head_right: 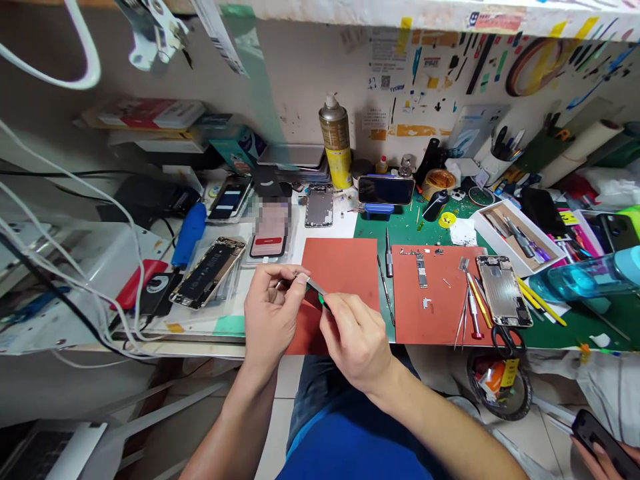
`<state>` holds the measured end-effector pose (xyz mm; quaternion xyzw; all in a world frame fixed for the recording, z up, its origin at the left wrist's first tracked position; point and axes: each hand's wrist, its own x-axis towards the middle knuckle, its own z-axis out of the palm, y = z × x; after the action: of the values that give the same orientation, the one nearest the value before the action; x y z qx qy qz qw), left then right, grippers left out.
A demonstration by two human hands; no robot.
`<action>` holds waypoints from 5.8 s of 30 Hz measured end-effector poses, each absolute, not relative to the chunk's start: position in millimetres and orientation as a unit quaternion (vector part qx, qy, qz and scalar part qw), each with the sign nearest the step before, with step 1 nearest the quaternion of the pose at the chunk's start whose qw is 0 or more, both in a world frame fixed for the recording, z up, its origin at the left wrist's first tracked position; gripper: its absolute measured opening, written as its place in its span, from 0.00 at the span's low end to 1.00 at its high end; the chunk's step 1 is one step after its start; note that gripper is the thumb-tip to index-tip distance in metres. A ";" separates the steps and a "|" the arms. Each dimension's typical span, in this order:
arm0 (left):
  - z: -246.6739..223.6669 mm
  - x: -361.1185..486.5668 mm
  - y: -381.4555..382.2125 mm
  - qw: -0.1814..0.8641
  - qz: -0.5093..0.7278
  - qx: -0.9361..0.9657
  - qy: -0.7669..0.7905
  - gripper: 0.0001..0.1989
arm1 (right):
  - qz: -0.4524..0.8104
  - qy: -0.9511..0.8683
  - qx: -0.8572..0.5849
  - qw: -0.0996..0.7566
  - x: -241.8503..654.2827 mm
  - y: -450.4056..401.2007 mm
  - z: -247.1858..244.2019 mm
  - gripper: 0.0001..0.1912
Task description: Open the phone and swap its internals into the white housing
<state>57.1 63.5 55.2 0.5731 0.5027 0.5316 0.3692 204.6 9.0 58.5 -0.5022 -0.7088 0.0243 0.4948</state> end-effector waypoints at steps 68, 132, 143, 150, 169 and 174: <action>60.3 41.7 66.6 0.383 0.524 0.612 0.451 0.05 | 0.362 -0.614 -0.522 0.468 236.6 9.3 46.6 0.09; 54.0 45.6 64.2 0.382 0.519 0.617 0.451 0.09 | 0.168 -0.708 -0.530 0.436 236.3 -13.0 37.0 0.11; 56.5 45.8 62.1 0.378 0.517 0.603 0.475 0.10 | 0.059 -0.717 -0.530 0.448 227.5 -25.1 22.3 0.16; 58.8 45.3 61.5 0.384 0.522 0.609 0.457 0.09 | 0.112 -0.732 -0.520 0.425 235.5 -21.8 24.3 0.14; 56.2 43.0 63.3 0.391 0.535 0.619 0.422 0.08 | 0.329 -0.639 -0.554 0.421 244.7 -9.2 36.2 0.12; 55.6 41.5 63.1 0.388 0.531 0.626 0.420 0.08 | 0.329 -0.638 -0.560 0.415 244.4 -9.5 35.1 0.11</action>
<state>41.5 63.1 55.6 0.6258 0.4196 0.5311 0.3877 244.4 -9.5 35.1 -0.5597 -0.6376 0.3291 0.4146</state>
